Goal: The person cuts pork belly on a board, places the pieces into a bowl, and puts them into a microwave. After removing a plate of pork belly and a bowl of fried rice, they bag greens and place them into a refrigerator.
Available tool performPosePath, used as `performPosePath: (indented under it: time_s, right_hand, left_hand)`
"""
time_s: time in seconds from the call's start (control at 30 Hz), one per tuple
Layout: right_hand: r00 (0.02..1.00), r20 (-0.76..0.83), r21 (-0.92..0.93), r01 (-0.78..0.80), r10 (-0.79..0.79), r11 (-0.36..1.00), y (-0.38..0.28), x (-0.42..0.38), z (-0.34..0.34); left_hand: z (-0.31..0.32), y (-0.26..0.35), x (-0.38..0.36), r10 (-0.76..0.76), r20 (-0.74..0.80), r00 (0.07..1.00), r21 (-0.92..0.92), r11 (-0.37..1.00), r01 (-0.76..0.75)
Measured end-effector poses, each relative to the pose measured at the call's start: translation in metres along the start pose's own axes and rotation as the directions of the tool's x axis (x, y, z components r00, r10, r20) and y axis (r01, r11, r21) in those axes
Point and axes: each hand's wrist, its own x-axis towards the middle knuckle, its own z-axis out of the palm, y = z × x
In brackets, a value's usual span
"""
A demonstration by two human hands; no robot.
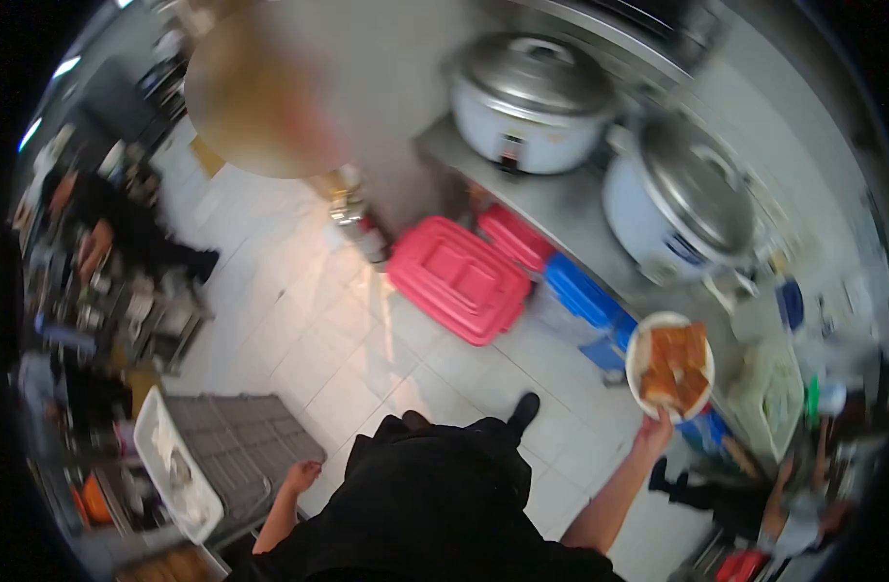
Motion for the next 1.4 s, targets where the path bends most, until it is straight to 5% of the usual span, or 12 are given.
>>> performPosePath:
  time_s: [0.17, 0.3, 0.37, 0.43, 0.6, 0.7, 0.87, 0.97, 1.0, 1.1, 1.3, 1.4]
  right_hand:
    - [0.983, 0.16, -0.089, -0.073, 0.087, 0.993, 0.022, -0.097, 0.06]
    - [0.881, 0.35, -0.183, -0.269, 0.318, 0.946, 0.055, -0.198, 0.181]
    - [0.779, 0.459, -0.26, -0.342, 0.427, 0.903, 0.084, -0.23, 0.238]
    - [0.642, 0.567, -0.341, -0.388, 0.517, 0.856, 0.122, -0.265, 0.314]
    - [0.247, 0.695, -0.549, -0.424, 0.675, 0.72, 0.218, -0.379, 0.511]
    - [-0.029, 0.706, -0.649, -0.425, 0.707, 0.631, 0.282, -0.444, 0.613]
    - [-0.213, 0.562, -0.799, -0.391, 0.799, 0.458, 0.359, -0.548, 0.76]
    - [-0.279, 0.523, -0.837, -0.346, 0.805, 0.424, 0.401, -0.6, 0.84]
    - [-0.284, 0.514, -0.846, -0.326, 0.809, 0.423, 0.413, -0.609, 0.861]
    - [-0.291, 0.507, -0.853, -0.301, 0.811, 0.426, 0.465, -0.645, 0.929]
    - [-0.184, 0.537, -0.821, -0.338, 0.823, 0.46, 0.545, -0.711, 1.038]
    - [-0.111, 0.565, -0.784, -0.38, 0.818, 0.491, 0.586, -0.738, 1.089]
  left_hand:
    - [-0.074, -0.041, -0.011, -0.037, -0.054, 0.998, 0.109, 0.993, 0.042]
    - [-0.149, -0.001, 0.018, 0.08, -0.05, 0.996, 0.15, 0.986, -0.072]
    - [-0.193, 0.04, 0.034, 0.068, -0.119, 0.991, -0.048, 0.996, -0.074]
    - [-0.238, 0.081, 0.055, 0.156, -0.191, 0.969, 0.029, 0.988, -0.153]
    - [-0.318, 0.153, 0.086, 0.29, -0.309, 0.906, -0.142, 0.928, -0.345]
    - [-0.341, 0.143, 0.09, 0.253, -0.422, 0.87, -0.152, 0.927, -0.343]
    - [-0.269, 0.021, 0.086, -0.292, -0.534, 0.793, -0.442, 0.896, 0.032]
    - [-0.165, -0.059, 0.077, -0.544, -0.49, 0.681, -0.535, 0.805, 0.258]
    - [-0.151, -0.05, 0.063, -0.684, -0.307, 0.661, -0.593, 0.681, 0.43]
    - [-0.073, -0.077, 0.063, -0.669, -0.27, 0.692, -0.532, 0.703, 0.472]
    - [-0.262, -0.112, 0.214, -0.544, 0.034, 0.838, -0.363, 0.775, 0.518]
    - [-0.404, -0.17, 0.309, -0.379, 0.125, 0.917, -0.046, 0.921, 0.387]
